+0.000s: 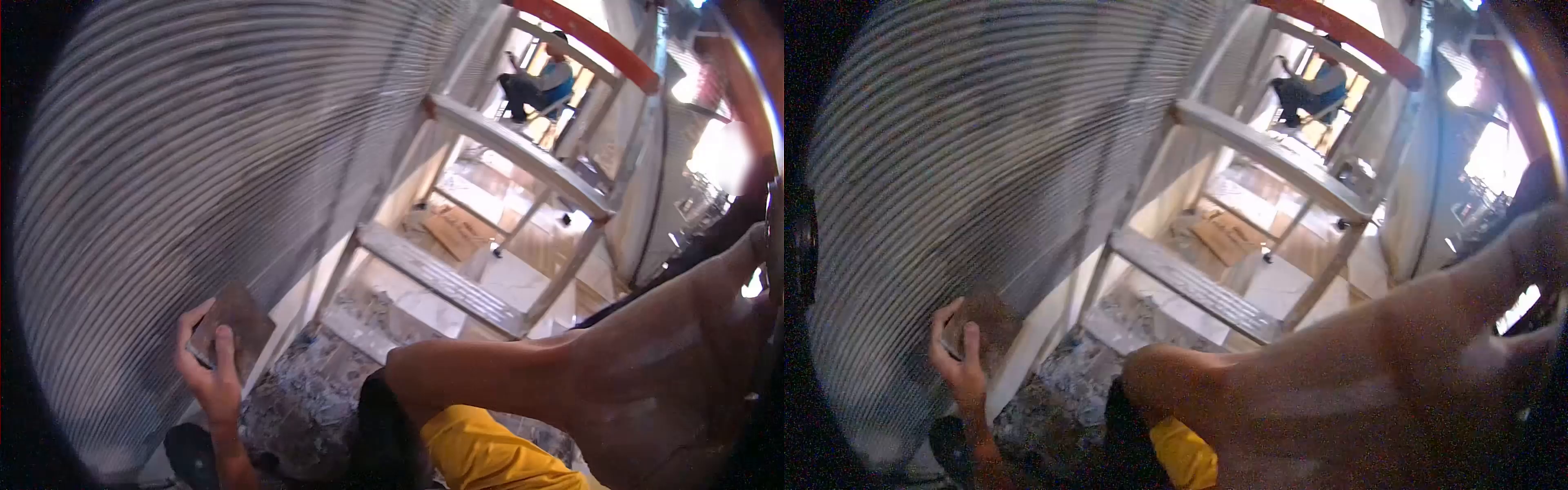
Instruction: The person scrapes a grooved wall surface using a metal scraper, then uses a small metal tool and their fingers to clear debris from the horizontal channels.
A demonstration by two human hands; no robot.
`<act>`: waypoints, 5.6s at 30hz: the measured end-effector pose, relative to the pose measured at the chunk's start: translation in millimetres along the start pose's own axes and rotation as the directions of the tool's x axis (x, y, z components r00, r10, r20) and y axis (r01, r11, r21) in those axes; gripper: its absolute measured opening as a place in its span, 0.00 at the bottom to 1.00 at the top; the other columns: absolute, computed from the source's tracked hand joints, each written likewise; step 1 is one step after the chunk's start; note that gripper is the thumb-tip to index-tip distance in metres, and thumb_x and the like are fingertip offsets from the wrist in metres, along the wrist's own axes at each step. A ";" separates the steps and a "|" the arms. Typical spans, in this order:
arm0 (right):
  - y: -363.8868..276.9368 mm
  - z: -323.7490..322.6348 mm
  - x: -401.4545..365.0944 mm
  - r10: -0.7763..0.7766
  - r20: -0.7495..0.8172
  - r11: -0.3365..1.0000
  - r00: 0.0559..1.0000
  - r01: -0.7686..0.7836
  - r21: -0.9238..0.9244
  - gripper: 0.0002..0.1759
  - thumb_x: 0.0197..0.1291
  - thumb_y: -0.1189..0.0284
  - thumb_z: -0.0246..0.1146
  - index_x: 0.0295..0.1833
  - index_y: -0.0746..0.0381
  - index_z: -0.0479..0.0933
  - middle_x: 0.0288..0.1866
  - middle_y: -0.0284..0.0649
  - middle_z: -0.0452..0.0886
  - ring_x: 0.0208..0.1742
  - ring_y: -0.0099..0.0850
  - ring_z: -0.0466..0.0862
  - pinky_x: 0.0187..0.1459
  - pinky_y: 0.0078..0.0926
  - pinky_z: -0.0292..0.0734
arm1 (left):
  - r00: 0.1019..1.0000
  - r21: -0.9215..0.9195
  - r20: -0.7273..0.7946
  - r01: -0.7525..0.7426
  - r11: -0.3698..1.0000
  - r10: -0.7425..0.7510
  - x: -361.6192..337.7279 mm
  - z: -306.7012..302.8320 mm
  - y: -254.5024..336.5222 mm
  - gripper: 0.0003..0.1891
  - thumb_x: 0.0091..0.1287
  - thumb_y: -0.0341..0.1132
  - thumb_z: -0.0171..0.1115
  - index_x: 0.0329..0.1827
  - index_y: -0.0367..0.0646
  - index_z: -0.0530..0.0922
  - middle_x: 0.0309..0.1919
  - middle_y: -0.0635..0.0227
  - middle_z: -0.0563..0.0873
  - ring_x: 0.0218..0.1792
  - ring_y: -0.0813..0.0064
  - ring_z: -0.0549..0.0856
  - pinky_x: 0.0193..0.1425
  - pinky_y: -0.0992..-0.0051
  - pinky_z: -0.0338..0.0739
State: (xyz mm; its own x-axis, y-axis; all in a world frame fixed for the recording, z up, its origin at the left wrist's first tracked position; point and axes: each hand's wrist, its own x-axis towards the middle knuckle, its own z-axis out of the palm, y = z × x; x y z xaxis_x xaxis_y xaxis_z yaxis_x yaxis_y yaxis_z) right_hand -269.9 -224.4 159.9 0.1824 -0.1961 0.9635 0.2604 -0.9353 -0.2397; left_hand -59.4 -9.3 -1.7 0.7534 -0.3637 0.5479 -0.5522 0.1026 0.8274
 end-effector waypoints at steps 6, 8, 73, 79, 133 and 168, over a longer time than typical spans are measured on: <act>4.3 -42.2 42.0 -0.140 0.099 0.985 0.985 0.149 -0.089 0.16 0.57 0.75 0.59 0.51 0.68 0.75 0.44 0.44 0.79 0.39 0.33 0.76 0.44 0.29 0.73 | 0.989 0.032 0.080 0.119 0.992 -0.122 2.2 15.0 -14.6 0.14 0.70 0.32 0.59 0.56 0.36 0.77 0.53 0.59 0.81 0.60 0.62 0.76 0.69 0.61 0.64; 0.5 -57.0 53.6 -0.177 0.127 0.972 0.976 0.193 -0.130 0.16 0.57 0.75 0.59 0.51 0.68 0.75 0.44 0.44 0.79 0.39 0.33 0.76 0.44 0.28 0.73 | 0.991 0.019 0.076 0.108 0.994 -0.109 3.5 20.3 -24.1 0.15 0.70 0.33 0.59 0.56 0.36 0.77 0.53 0.59 0.81 0.60 0.61 0.76 0.69 0.60 0.64; -3.2 305.6 -141.8 0.192 0.261 0.695 0.946 -0.319 0.644 0.12 0.63 0.82 0.62 0.53 0.69 0.76 0.43 0.38 0.81 0.40 0.19 0.79 0.42 0.15 0.74 | 0.882 0.131 -0.453 -0.081 0.988 0.132 10.7 -38.9 -29.4 0.20 0.64 0.33 0.64 0.54 0.26 0.74 0.44 0.56 0.83 0.43 0.75 0.81 0.52 0.75 0.75; -2.3 302.1 -137.5 0.156 0.270 0.760 0.950 -0.290 0.581 0.11 0.63 0.81 0.62 0.50 0.70 0.79 0.40 0.40 0.84 0.38 0.20 0.81 0.41 0.16 0.75 | 0.866 0.086 -0.477 -0.124 0.989 0.150 12.4 -35.8 -37.6 0.20 0.64 0.32 0.64 0.55 0.27 0.74 0.44 0.57 0.83 0.43 0.75 0.81 0.53 0.74 0.75; 4.0 292.5 -137.2 0.295 0.284 0.689 0.912 -0.409 0.599 0.04 0.63 0.81 0.64 0.40 0.68 0.76 0.32 0.38 0.83 0.30 0.17 0.79 0.34 0.14 0.74 | 0.903 0.111 -0.417 -0.056 0.992 0.098 20.7 -26.9 -19.7 0.22 0.63 0.37 0.65 0.52 0.26 0.74 0.45 0.56 0.83 0.44 0.75 0.80 0.53 0.74 0.73; 41.2 294.4 -137.2 0.465 0.100 0.721 0.880 -0.441 0.535 0.05 0.64 0.74 0.64 0.38 0.64 0.76 0.27 0.36 0.81 0.24 0.17 0.75 0.28 0.19 0.71 | 0.948 0.194 -0.291 -0.070 0.978 0.126 50.9 8.5 -22.6 0.15 0.66 0.29 0.63 0.51 0.28 0.78 0.45 0.57 0.84 0.47 0.74 0.81 0.54 0.75 0.75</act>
State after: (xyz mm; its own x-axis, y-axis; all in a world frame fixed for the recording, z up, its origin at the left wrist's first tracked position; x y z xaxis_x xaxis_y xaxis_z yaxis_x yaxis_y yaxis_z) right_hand -5.1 -149.3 -17.3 0.3765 -0.5776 0.7243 0.6139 -0.4299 -0.6620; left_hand -11.6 -38.0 6.4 0.7489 -0.0628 0.6597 -0.6626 -0.0541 0.7470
